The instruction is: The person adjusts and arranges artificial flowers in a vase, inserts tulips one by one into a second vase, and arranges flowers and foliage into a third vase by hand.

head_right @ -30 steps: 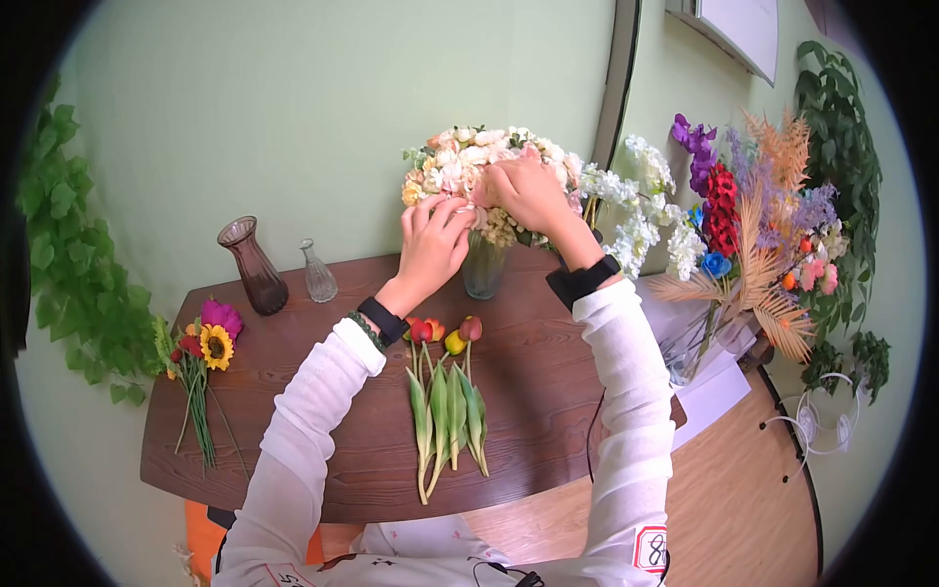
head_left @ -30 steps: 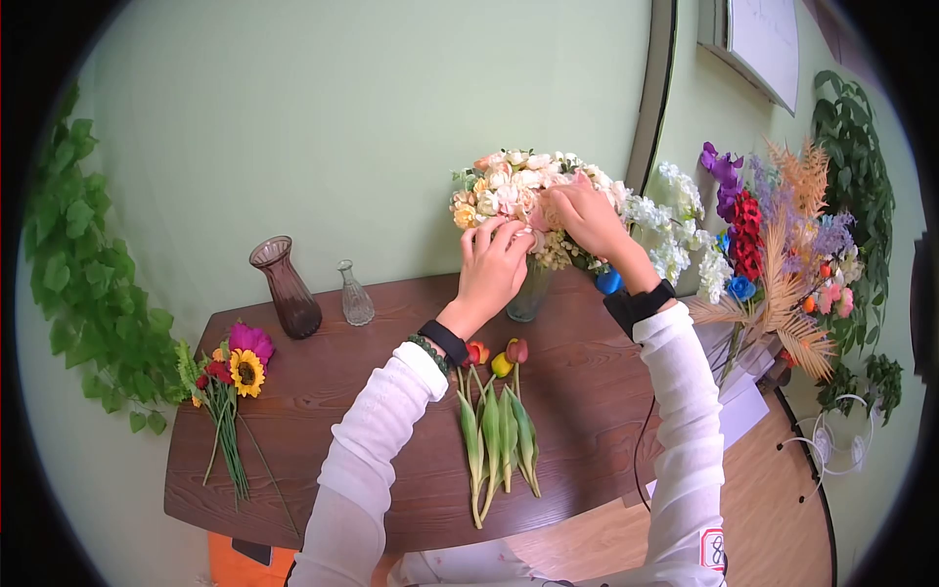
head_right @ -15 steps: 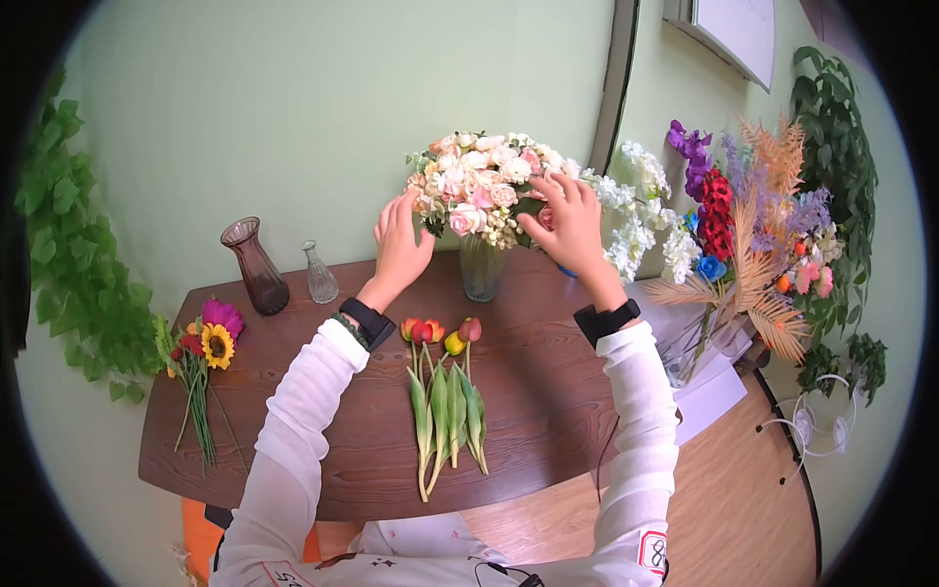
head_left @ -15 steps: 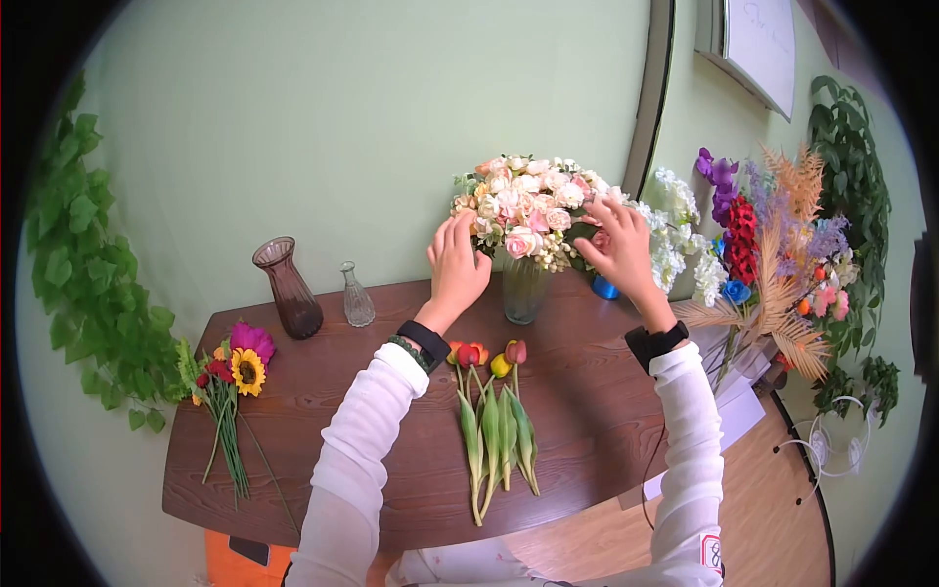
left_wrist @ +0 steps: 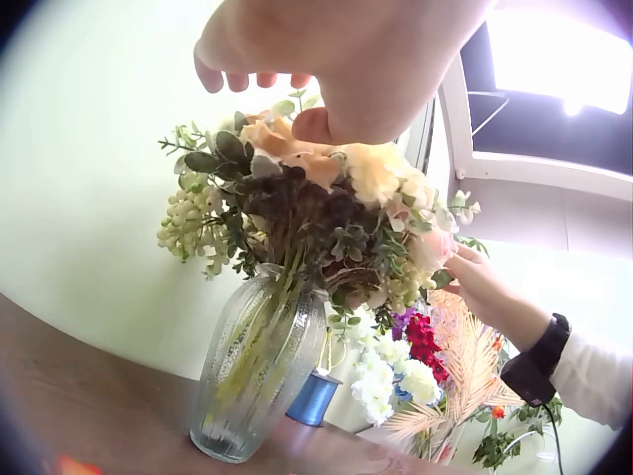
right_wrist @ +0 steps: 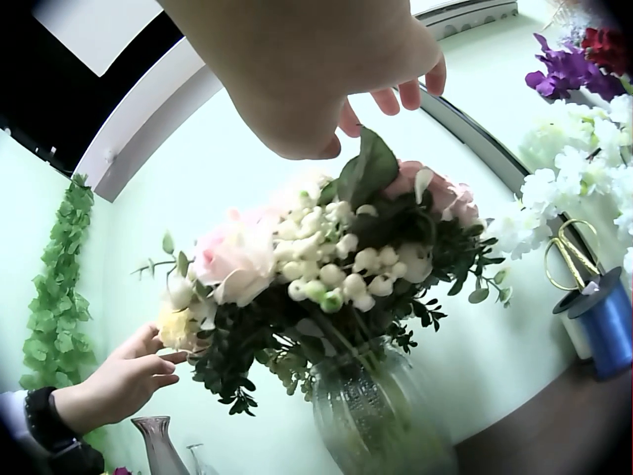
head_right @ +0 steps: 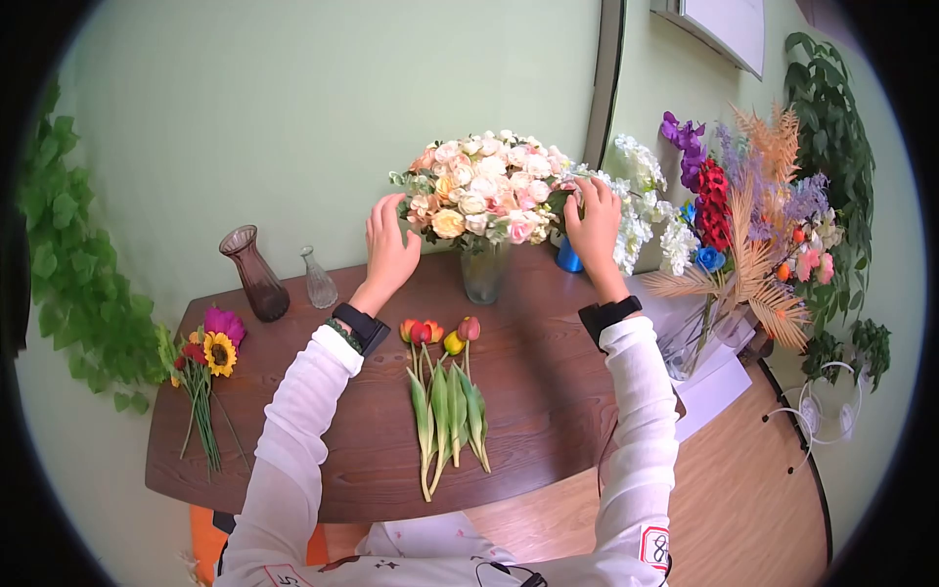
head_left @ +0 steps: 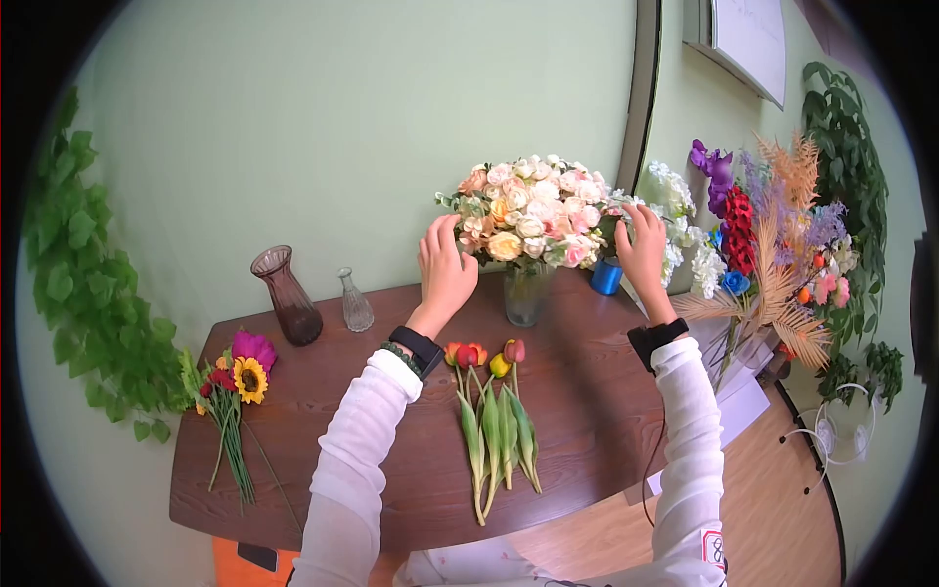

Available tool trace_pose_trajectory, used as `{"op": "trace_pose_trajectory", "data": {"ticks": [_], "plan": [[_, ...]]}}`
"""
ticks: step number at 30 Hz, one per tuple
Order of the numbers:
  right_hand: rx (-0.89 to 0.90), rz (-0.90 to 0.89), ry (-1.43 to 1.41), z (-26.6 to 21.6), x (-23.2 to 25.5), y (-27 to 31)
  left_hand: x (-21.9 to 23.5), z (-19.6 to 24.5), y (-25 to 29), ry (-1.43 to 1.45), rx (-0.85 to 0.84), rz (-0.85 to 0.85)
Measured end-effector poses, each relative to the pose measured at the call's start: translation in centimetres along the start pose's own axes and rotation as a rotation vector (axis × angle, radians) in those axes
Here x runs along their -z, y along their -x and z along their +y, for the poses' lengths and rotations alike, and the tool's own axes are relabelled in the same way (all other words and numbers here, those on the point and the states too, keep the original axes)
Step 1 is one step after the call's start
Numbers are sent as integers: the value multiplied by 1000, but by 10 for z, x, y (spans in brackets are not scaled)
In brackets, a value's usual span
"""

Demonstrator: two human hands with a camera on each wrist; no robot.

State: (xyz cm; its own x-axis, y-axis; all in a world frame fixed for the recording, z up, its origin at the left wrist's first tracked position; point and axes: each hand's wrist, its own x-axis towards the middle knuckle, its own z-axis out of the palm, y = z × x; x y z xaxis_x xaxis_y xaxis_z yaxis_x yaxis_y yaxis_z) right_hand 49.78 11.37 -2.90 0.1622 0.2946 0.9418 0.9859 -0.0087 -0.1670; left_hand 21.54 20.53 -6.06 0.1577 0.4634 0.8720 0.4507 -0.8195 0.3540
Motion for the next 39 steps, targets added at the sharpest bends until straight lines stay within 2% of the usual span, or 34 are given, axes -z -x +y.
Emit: {"op": "trace_pose_trajectory", "data": {"ticks": [3, 6, 13, 17, 19, 21, 23, 25, 27, 29, 35, 39], "plan": [[-5, 59, -46, -16, 3, 6, 0, 2, 0, -12, 0, -21], [-7, -55, -192, -26, 3, 12, -3, 2, 2, 10, -4, -42], [-38, -84, -124, -35, -7, 19, -7, -1, 4, 62, -18, -76], [-32, -64, -132, -40, -8, 11, -6, 4, 2, 45, -49, -28], [-28, -110, -174, -47, -5, 7, -4, 14, -1, 26, -67, -3], [37, -114, -173, -57, -2, 4, -2, 26, -4, -78, -248, 24], [103, -122, -171, -69, -1, 1, -4, 41, -9, -43, -294, 12], [234, -199, -265, -82, -2, -2, -4, 57, -15, -100, -455, -92], [269, -212, -246, -86, 1, -2, -10, 53, -15, -118, -461, -87], [294, -235, -211, -86, 1, 0, -10, 48, -14, -111, -393, -126], [275, -269, -222, -83, 11, -4, -2, 36, -12, -120, -334, -161], [215, -262, -296, -85, 2, -13, -3, 40, -10, -76, -377, -183]]}}
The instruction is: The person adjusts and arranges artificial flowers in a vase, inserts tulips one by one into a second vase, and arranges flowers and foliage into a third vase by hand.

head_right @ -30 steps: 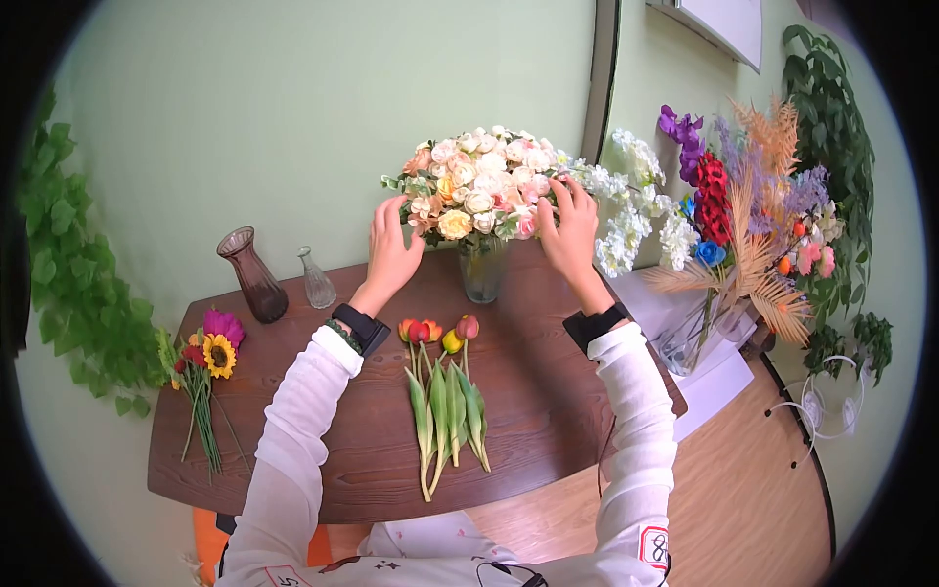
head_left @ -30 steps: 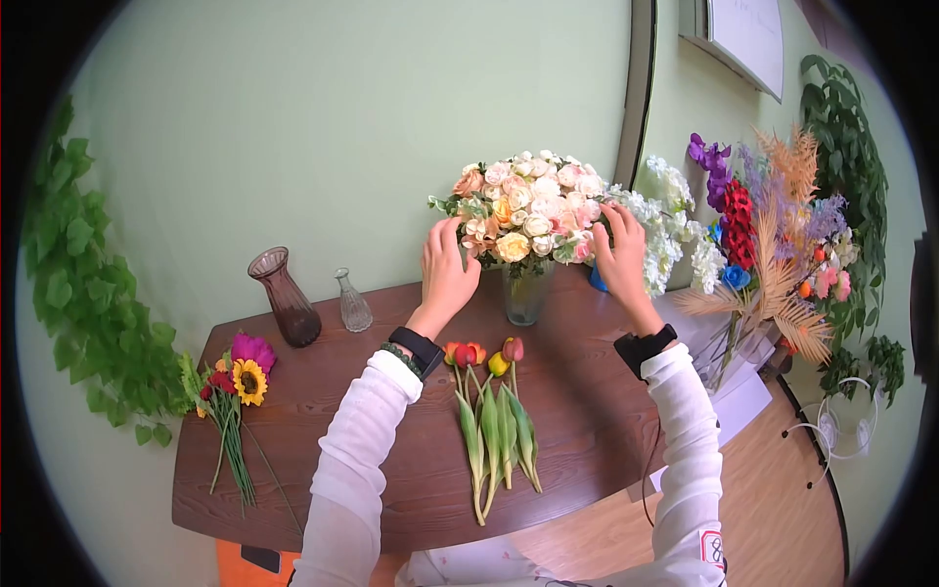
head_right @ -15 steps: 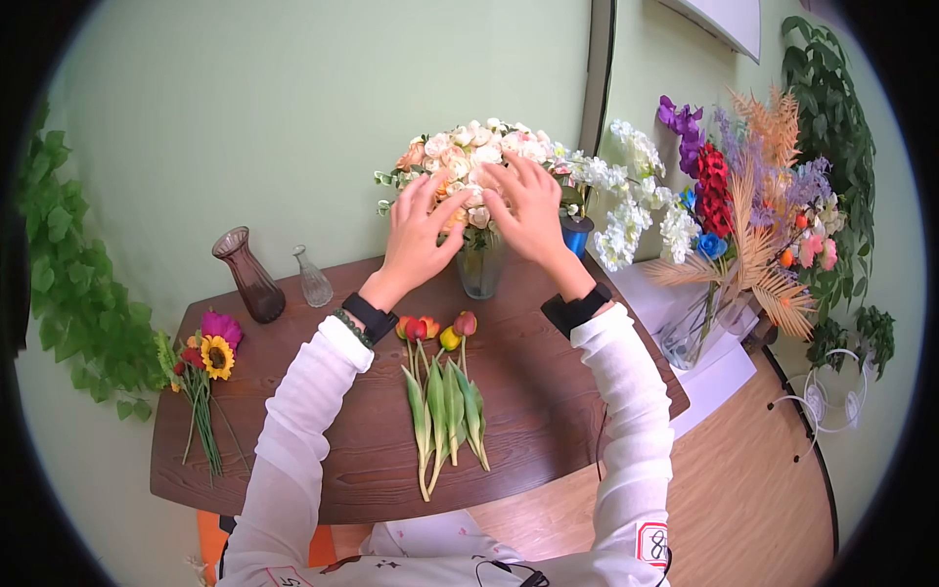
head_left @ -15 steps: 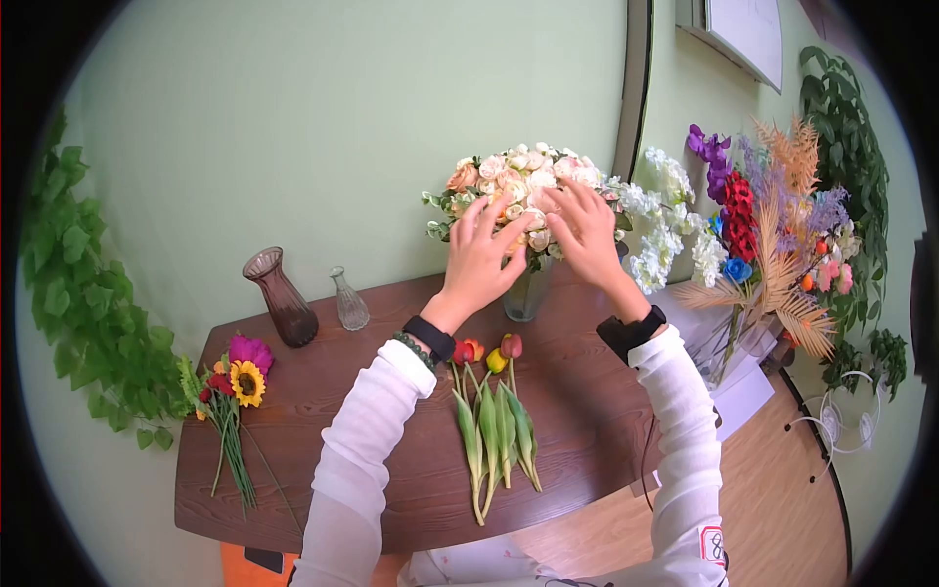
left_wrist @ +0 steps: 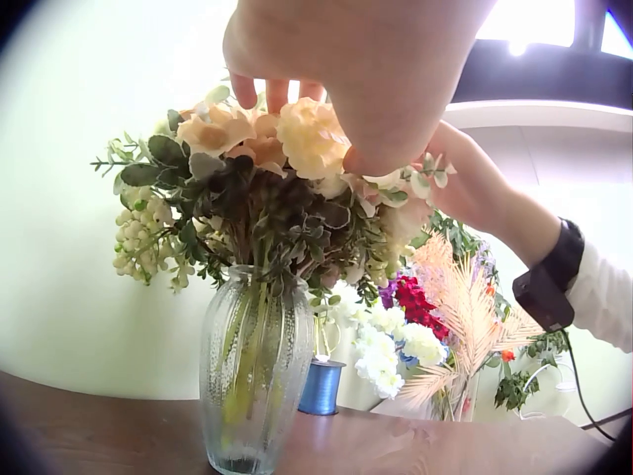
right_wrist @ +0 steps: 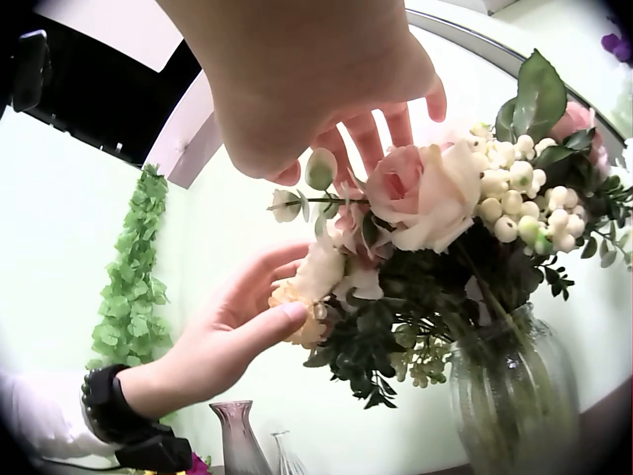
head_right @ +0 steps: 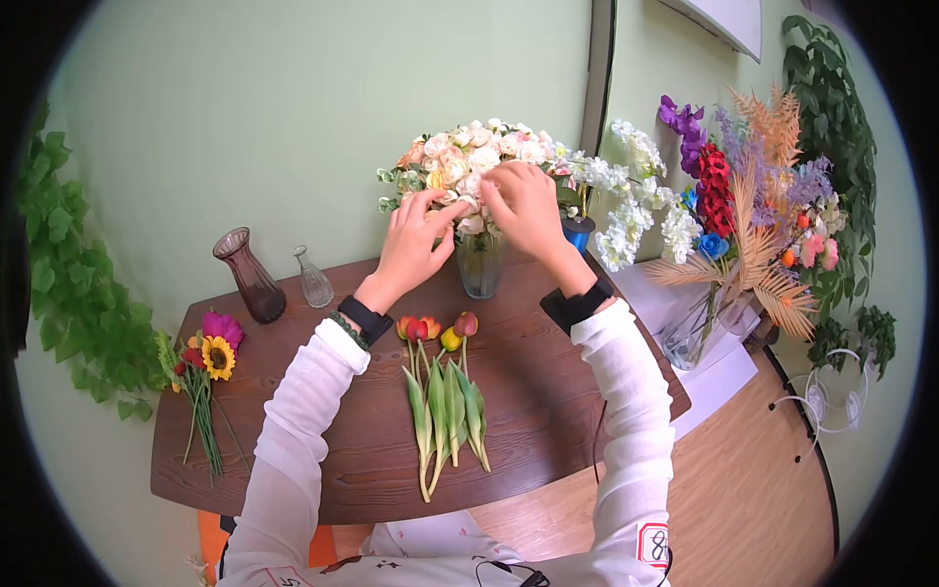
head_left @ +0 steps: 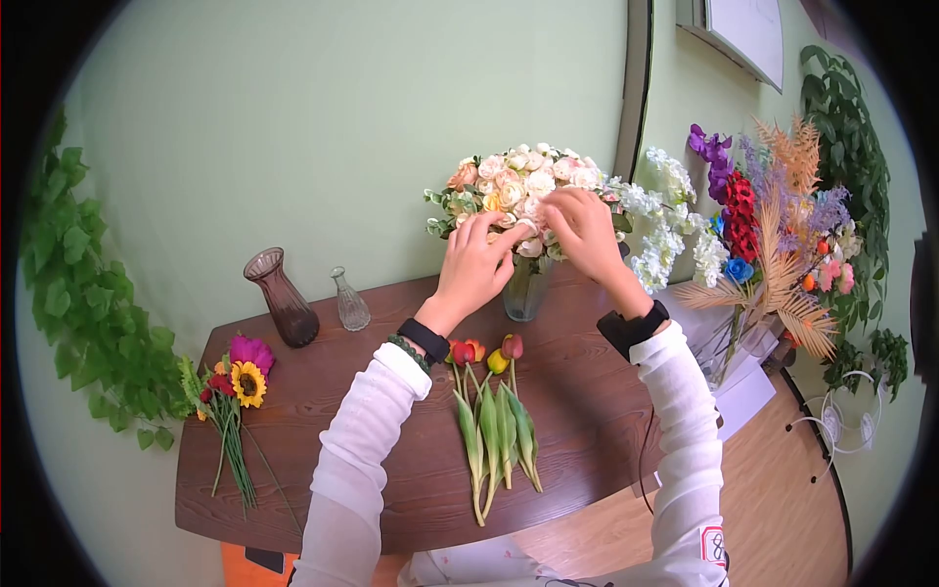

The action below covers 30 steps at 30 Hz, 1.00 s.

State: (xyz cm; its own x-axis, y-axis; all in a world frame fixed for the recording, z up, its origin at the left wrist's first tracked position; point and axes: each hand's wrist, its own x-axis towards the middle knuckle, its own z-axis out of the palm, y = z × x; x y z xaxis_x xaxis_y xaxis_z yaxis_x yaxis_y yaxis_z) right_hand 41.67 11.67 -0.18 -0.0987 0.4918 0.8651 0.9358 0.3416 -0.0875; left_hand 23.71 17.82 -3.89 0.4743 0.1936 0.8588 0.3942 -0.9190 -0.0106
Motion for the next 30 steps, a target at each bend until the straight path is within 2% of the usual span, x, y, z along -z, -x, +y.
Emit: {"op": "trace_pose_trajectory", "data": {"ticks": [2, 5, 10, 12, 15, 17, 18, 20, 21, 25, 27, 30], "plan": [[-27, 121, -121, 2, -4, -12, -4, 2, 0, 5, -71, 23], [-8, 68, -69, 13, -13, -32, -3, 9, -2, 13, -94, 18], [48, 8, 75, 2, -18, -42, -4, 8, 1, 25, -120, -5], [-26, -254, 54, -3, -15, -44, -3, 4, 2, 45, -121, -9], [-61, -208, -2, -11, -7, -47, -2, -2, 5, 85, -98, 6], [-113, -128, -54, -8, -7, -47, -1, -3, 6, 148, 14, 84], [-113, -130, -54, -4, -10, -49, -1, -5, 8, 148, 16, 84], [37, -14, -21, 5, -13, -56, -1, -9, 11, 97, 44, 112], [15, -79, -11, 6, -14, -60, 0, -11, 12, 95, 46, 114], [82, -13, 46, 6, -33, -69, 5, -21, 23, 101, 96, 132], [-19, -332, 145, 1, -34, -68, 9, -29, 30, 64, 131, 135], [39, -372, 128, -9, -30, -62, 18, -41, 40, 39, 196, 128]]}}
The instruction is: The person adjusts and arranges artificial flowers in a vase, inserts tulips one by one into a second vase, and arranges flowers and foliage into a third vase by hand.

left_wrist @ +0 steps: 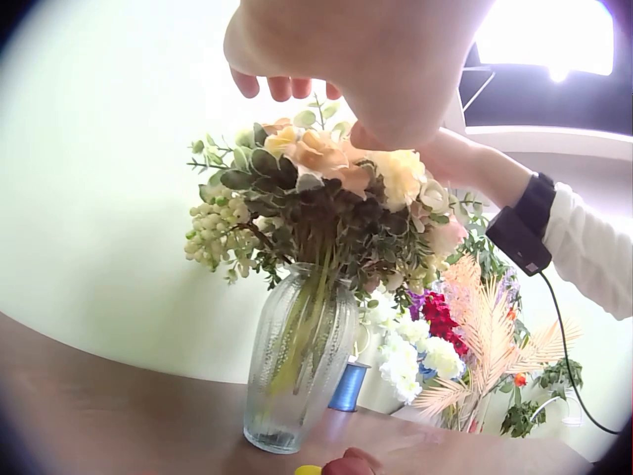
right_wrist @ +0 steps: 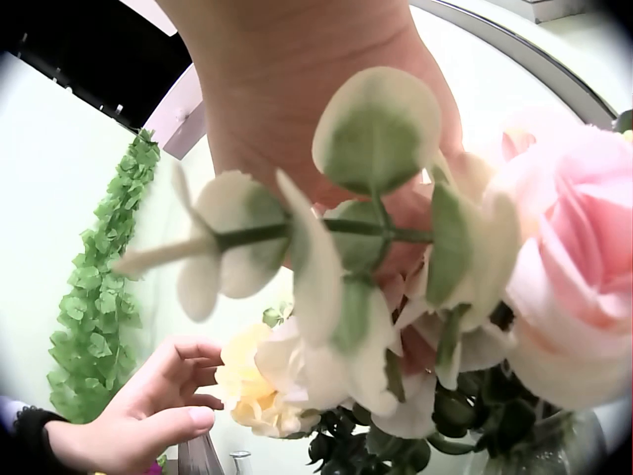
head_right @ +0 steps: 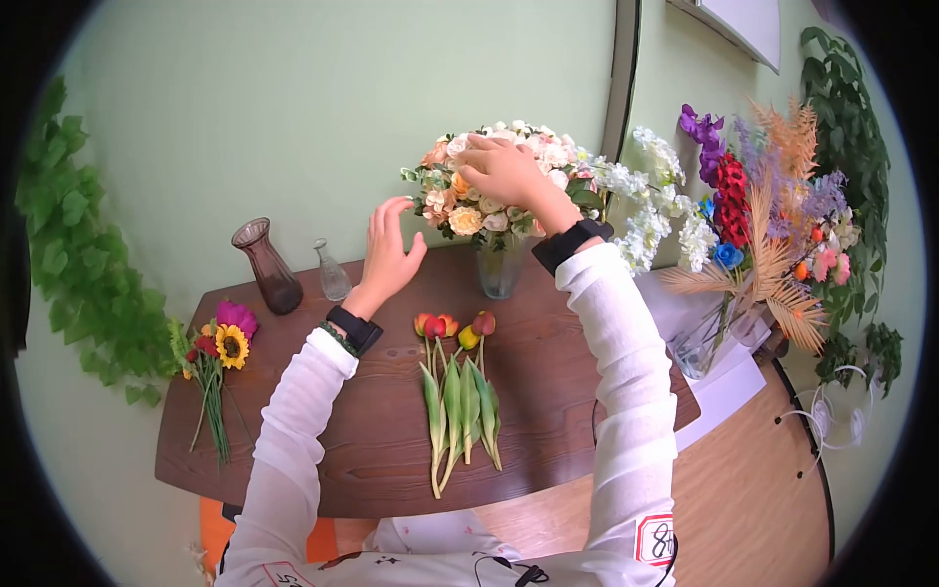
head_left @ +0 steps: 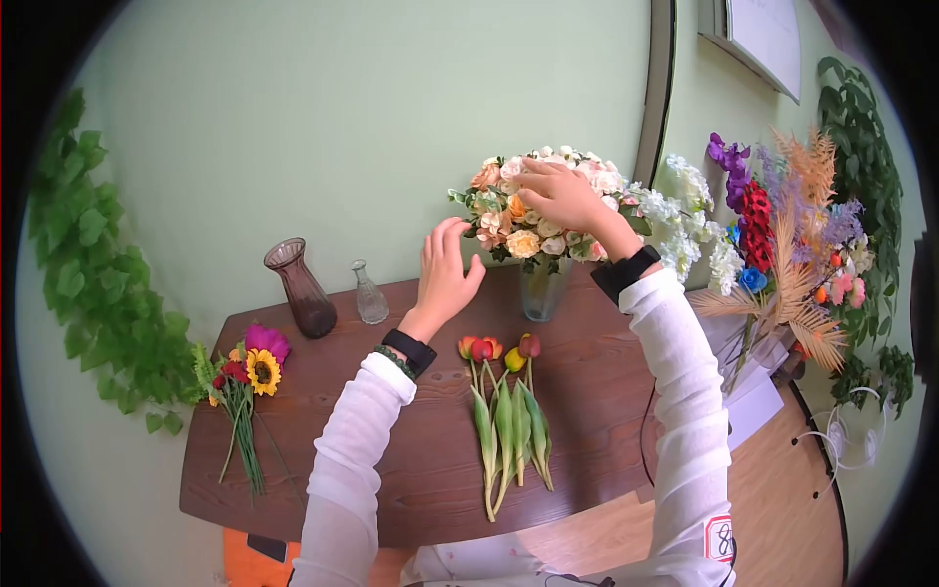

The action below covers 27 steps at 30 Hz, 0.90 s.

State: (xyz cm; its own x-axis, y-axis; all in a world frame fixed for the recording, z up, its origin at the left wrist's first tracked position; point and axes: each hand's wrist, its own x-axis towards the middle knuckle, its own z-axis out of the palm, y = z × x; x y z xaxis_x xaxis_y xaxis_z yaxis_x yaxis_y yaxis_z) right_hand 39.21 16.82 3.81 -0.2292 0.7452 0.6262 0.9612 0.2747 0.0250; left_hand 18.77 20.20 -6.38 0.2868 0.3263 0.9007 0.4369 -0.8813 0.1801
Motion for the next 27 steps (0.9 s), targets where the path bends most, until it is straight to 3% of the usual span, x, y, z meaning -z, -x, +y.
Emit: {"op": "trace_pose_trajectory", "data": {"ticks": [1, 3, 4, 6, 8, 10, 14, 17, 19, 21, 22, 24, 25, 27], "plan": [[1, -1, -1, 1, 1, -1, 4, -2, 3, -8, 27, 3], [74, 77, -360, 3, 7, -3, 7, -12, 10, -32, 46, 5], [73, 79, -358, 3, 11, 0, 8, -16, 13, -55, 65, 9], [-71, 258, -656, 2, 23, 11, 13, -21, 20, -54, 70, 10], [-82, 347, -635, 10, 33, 23, 20, -23, 27, -47, 131, -31], [-241, 494, -682, 27, 38, 36, 25, -31, 36, -56, 147, -34], [-325, 500, -577, 77, 35, 68, 27, -58, 65, -15, 251, -66], [-433, 387, -429, 100, 22, 92, 30, -70, 90, -18, 318, -95], [-472, 323, -520, 100, 11, 104, 35, -68, 101, -48, 320, -95], [-574, 231, -603, 92, 8, 112, 42, -65, 109, 29, 472, -164], [-575, 232, -606, 80, 10, 114, 42, -65, 113, 27, 470, -166], [-585, 276, -628, 62, 14, 119, 44, -65, 120, -33, 414, -130], [-370, 444, -538, 71, -2, 118, 45, -63, 122, -34, 415, -132], [-427, 401, -591, 62, 2, 124, 49, -61, 126, -20, 444, -155]]}}
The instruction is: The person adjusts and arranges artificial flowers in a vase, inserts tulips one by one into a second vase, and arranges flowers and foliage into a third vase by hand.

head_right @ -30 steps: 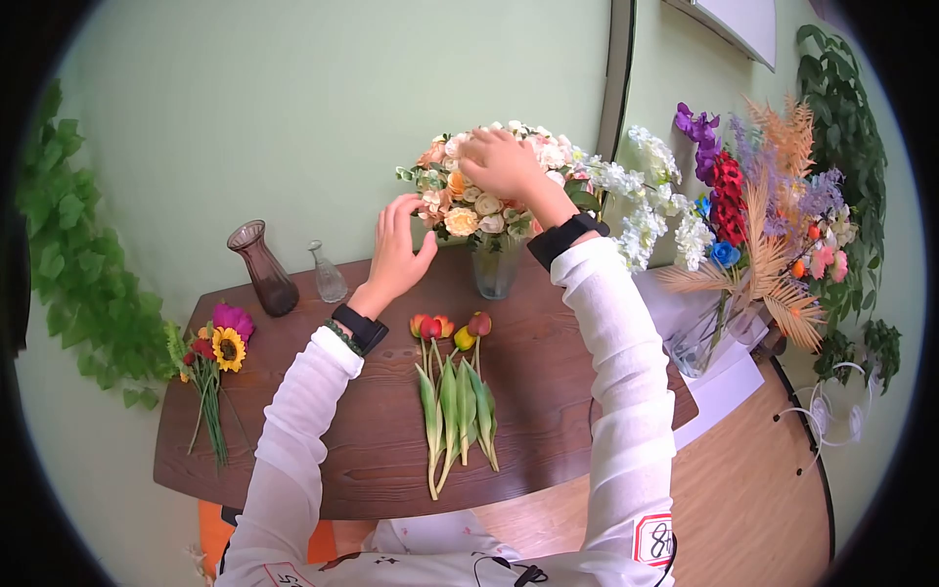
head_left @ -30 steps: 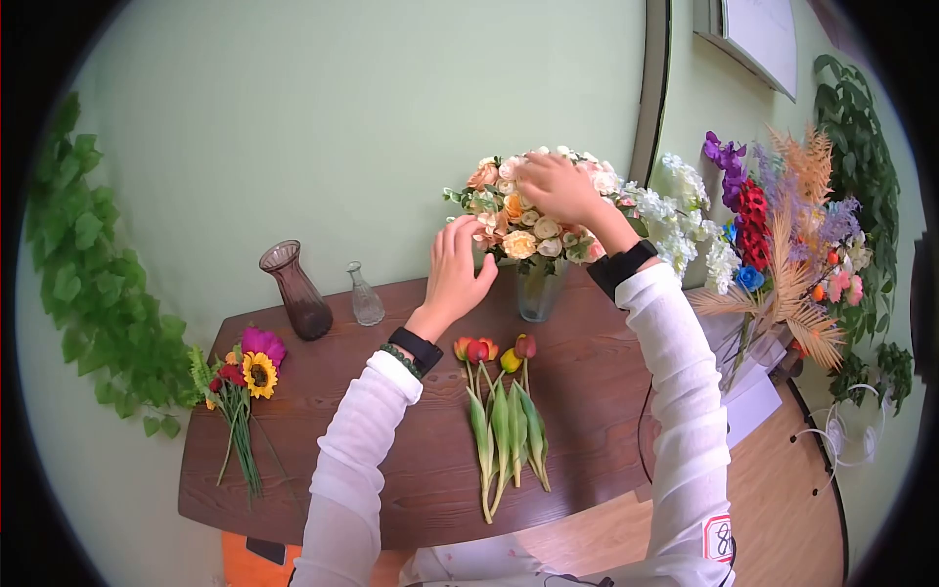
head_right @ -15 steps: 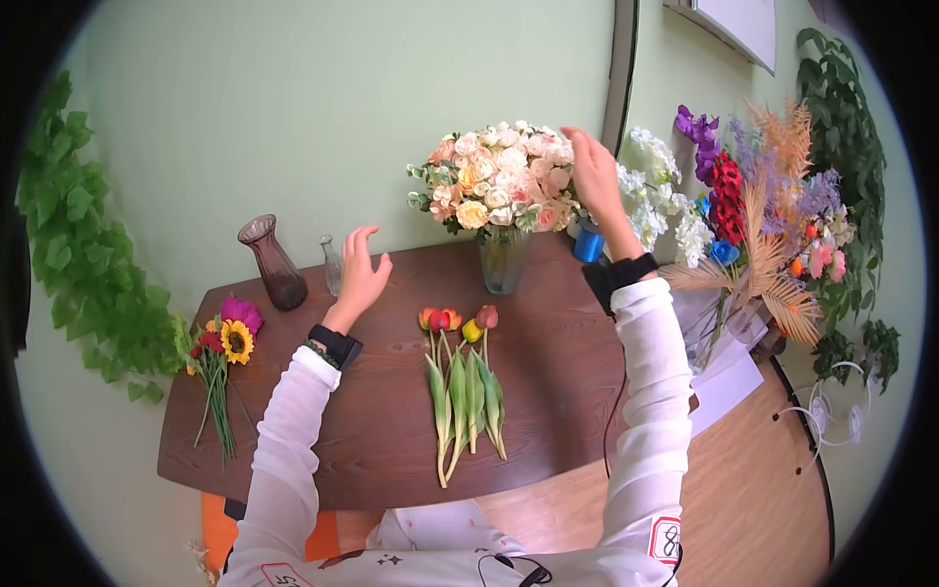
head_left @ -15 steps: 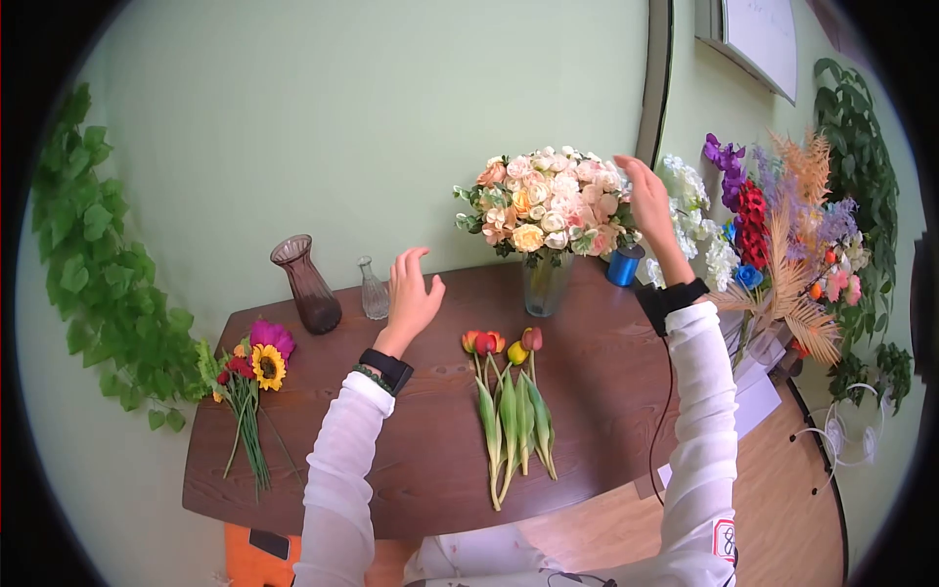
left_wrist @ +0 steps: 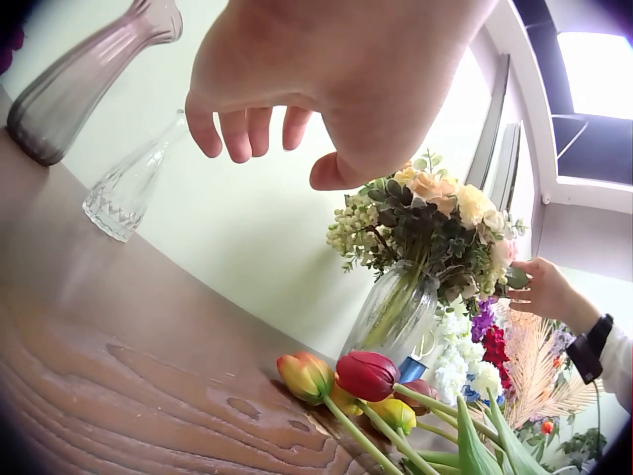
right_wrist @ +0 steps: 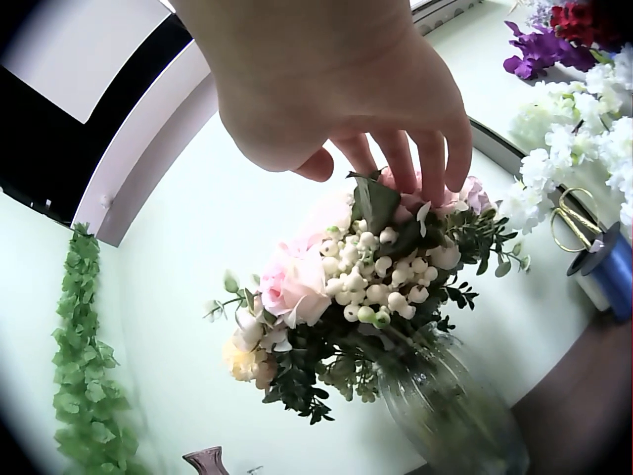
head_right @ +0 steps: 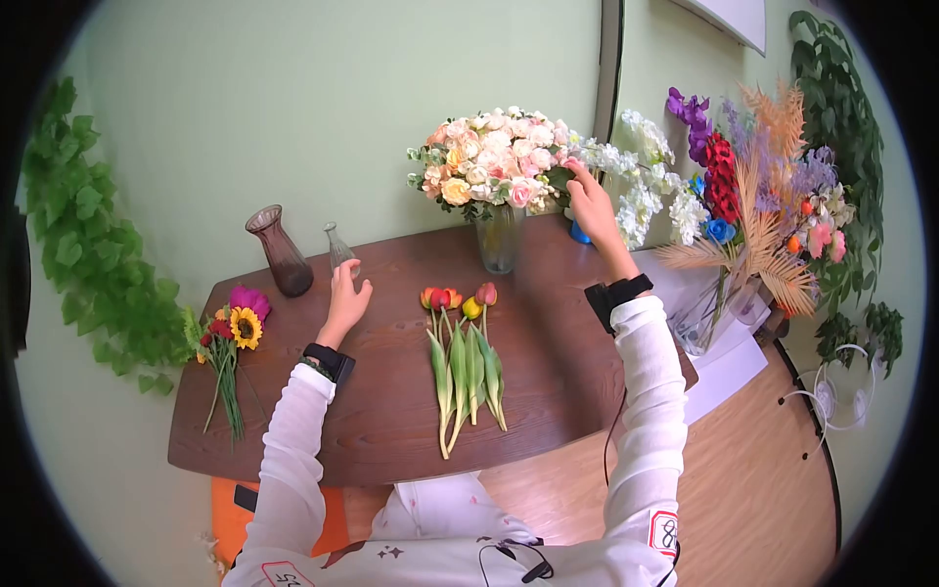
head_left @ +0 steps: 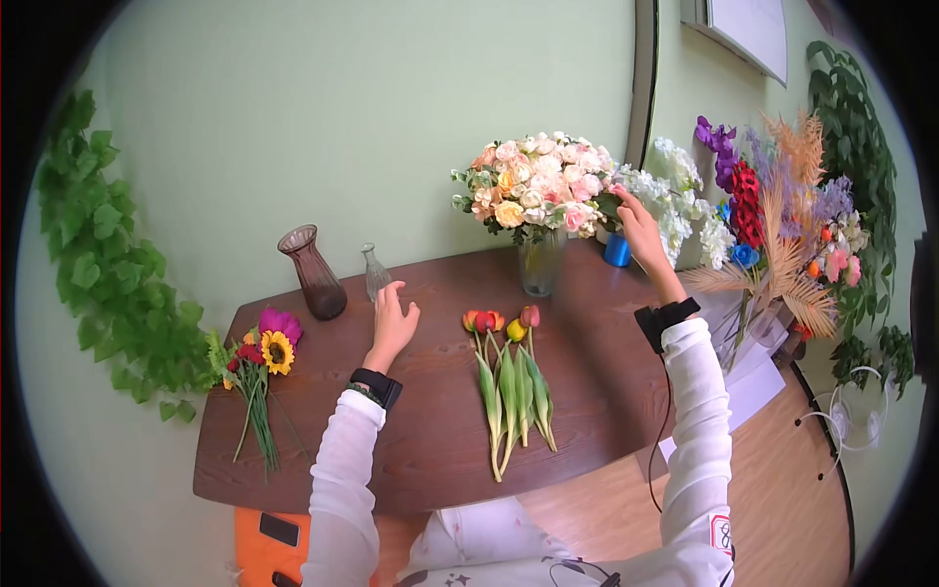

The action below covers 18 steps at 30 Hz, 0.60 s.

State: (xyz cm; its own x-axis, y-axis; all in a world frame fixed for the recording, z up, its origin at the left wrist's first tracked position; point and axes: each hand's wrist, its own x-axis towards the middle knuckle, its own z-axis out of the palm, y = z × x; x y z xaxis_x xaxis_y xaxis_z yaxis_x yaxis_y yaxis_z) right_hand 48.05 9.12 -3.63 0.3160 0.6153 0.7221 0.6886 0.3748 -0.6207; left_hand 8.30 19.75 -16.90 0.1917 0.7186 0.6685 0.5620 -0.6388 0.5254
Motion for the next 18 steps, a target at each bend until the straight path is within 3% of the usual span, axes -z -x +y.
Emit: {"op": "trace_pose_trajectory", "data": {"ticks": [1, 7, 18], "plan": [[-72, -32, -28, -8, 1, 5, 1, 0, 3, -2, 1, -3], [-115, -120, -70, -10, -1, 22, -1, 0, 12, 25, 22, -35], [65, -83, -74, -44, -26, 44, -11, 9, 15, 42, 37, -114]]}}
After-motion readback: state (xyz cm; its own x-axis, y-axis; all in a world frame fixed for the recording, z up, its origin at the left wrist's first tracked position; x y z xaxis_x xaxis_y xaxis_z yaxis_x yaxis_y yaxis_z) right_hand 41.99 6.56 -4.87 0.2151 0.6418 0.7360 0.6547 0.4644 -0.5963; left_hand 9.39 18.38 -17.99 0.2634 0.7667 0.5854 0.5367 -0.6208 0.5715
